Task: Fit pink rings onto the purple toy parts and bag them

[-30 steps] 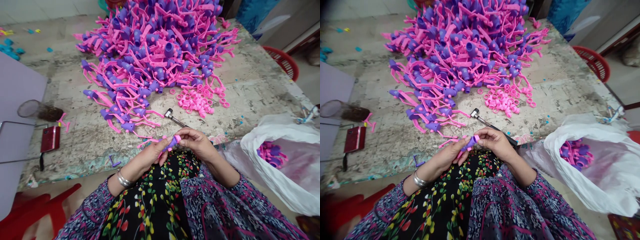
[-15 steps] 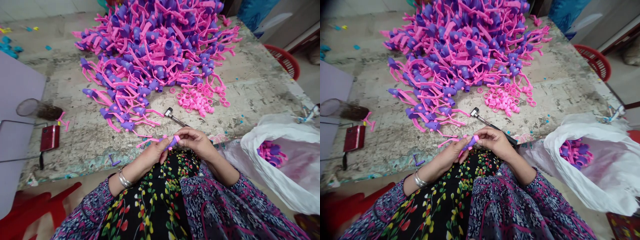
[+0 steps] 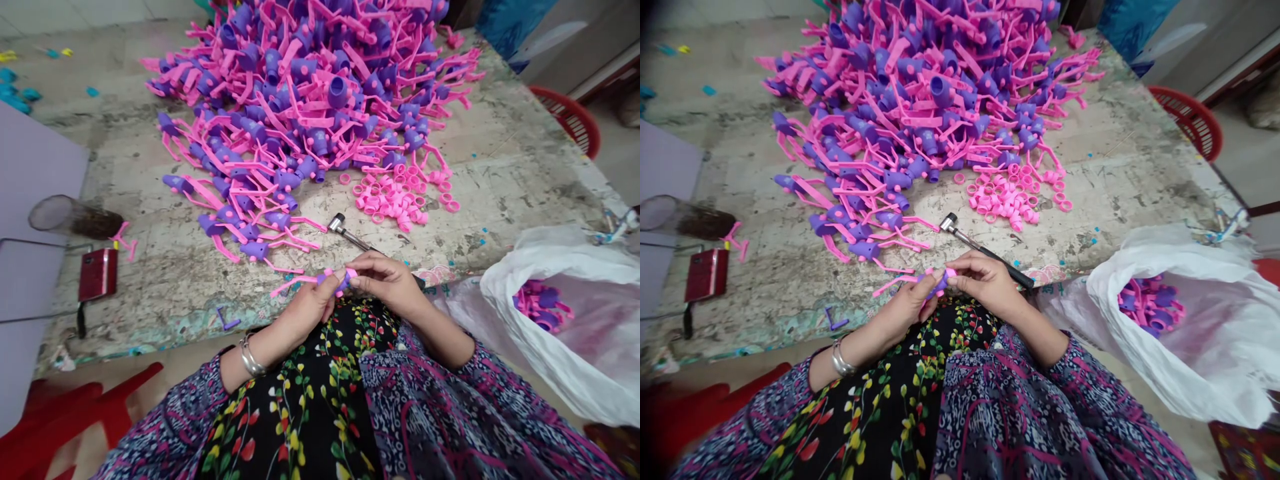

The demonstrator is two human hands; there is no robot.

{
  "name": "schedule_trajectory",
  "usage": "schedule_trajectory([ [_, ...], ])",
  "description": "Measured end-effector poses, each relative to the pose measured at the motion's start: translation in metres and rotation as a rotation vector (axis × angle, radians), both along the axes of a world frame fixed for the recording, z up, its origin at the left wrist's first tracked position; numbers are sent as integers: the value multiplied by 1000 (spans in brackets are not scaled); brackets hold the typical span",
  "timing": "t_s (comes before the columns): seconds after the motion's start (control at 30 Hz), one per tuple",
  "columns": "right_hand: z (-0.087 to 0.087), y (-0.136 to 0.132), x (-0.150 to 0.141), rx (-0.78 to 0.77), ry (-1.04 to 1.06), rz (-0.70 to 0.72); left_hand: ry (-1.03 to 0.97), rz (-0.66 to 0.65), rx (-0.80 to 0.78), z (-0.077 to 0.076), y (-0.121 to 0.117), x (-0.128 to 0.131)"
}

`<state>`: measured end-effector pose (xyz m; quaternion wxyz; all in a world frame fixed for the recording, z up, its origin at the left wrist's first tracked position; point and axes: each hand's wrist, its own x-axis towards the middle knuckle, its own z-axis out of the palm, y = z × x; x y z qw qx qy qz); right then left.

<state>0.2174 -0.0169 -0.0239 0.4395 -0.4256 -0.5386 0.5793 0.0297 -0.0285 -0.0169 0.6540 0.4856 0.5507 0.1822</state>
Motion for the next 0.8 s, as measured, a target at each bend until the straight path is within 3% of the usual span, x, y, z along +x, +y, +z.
schedule_trajectory([
  [0.4, -8, -5, -15, 115, -76, -111, -59, 118, -21, 2, -1, 7],
  [0.57, 6, -9, -17, 173, -65, -105, -172, 62, -38, 1, 0, -1],
  [0.8, 20, -14, -21, 131, -21, -64, -350, -9, 22, 2, 0, -8],
])
